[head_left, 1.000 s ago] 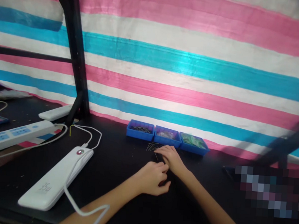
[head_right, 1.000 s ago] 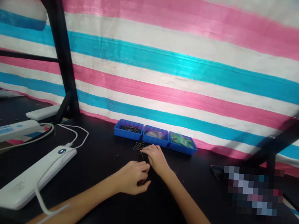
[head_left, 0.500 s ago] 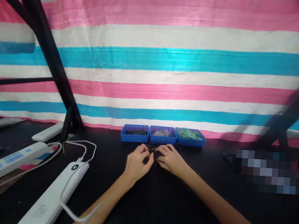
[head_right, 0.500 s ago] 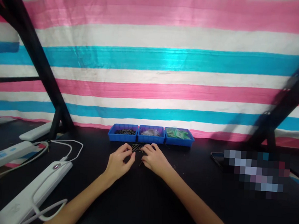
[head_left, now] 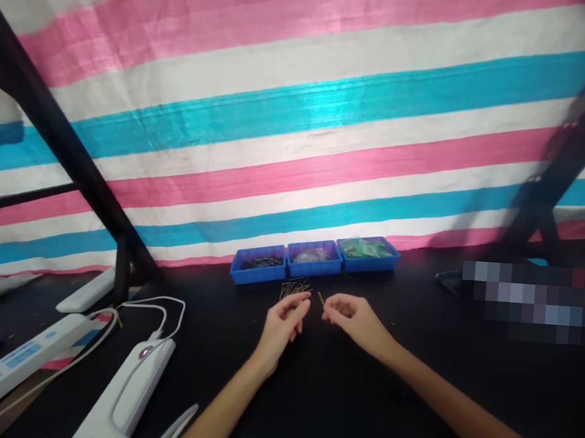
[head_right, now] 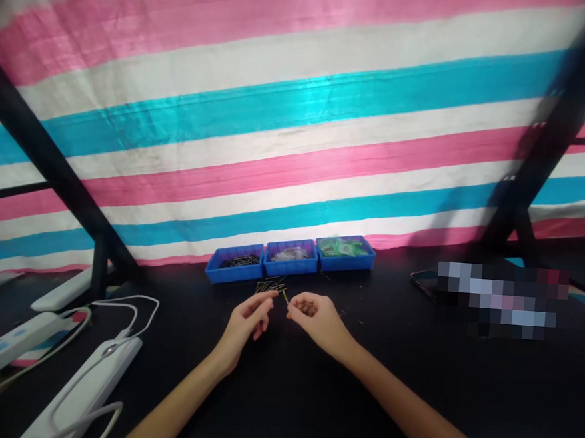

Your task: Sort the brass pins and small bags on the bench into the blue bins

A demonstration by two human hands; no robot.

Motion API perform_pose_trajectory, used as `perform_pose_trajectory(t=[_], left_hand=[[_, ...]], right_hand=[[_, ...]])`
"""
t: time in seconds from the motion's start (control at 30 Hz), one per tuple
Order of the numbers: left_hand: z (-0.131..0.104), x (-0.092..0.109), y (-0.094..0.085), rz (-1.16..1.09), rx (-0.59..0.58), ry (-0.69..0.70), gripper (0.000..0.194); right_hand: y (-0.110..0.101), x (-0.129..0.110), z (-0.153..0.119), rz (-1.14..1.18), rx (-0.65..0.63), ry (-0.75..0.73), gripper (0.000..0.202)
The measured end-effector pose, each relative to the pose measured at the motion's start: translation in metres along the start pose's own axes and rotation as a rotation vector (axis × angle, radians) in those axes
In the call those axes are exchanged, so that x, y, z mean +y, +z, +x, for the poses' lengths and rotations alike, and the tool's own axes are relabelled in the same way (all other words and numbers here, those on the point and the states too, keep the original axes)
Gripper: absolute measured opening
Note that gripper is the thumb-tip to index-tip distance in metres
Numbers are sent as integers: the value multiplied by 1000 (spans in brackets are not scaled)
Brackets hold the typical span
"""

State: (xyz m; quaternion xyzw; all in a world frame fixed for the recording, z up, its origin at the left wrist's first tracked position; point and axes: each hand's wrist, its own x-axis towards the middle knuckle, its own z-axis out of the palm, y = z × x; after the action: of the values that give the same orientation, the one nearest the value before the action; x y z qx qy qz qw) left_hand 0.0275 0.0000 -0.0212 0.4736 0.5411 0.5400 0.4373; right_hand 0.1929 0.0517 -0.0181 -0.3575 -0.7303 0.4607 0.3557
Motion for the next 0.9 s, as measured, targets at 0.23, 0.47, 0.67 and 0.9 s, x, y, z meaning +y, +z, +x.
perform_pose_trajectory(t=[0.23, 0.47, 0.67, 0.9], left_hand=[[-12, 12, 11, 27, -94, 1, 30], [-13, 14, 11, 13, -14, -52, 30], [-16, 16, 13, -25, -16, -94, 30], [-17, 13, 14, -25, -61, -112, 30]], right_hand=[[20, 4, -9, 294, -79, 109, 27], [17, -4, -11, 337, -5, 166, 25], [17, 0, -11, 357, -30, 173, 25], [20, -1, -13, 317, -113, 138, 19]])
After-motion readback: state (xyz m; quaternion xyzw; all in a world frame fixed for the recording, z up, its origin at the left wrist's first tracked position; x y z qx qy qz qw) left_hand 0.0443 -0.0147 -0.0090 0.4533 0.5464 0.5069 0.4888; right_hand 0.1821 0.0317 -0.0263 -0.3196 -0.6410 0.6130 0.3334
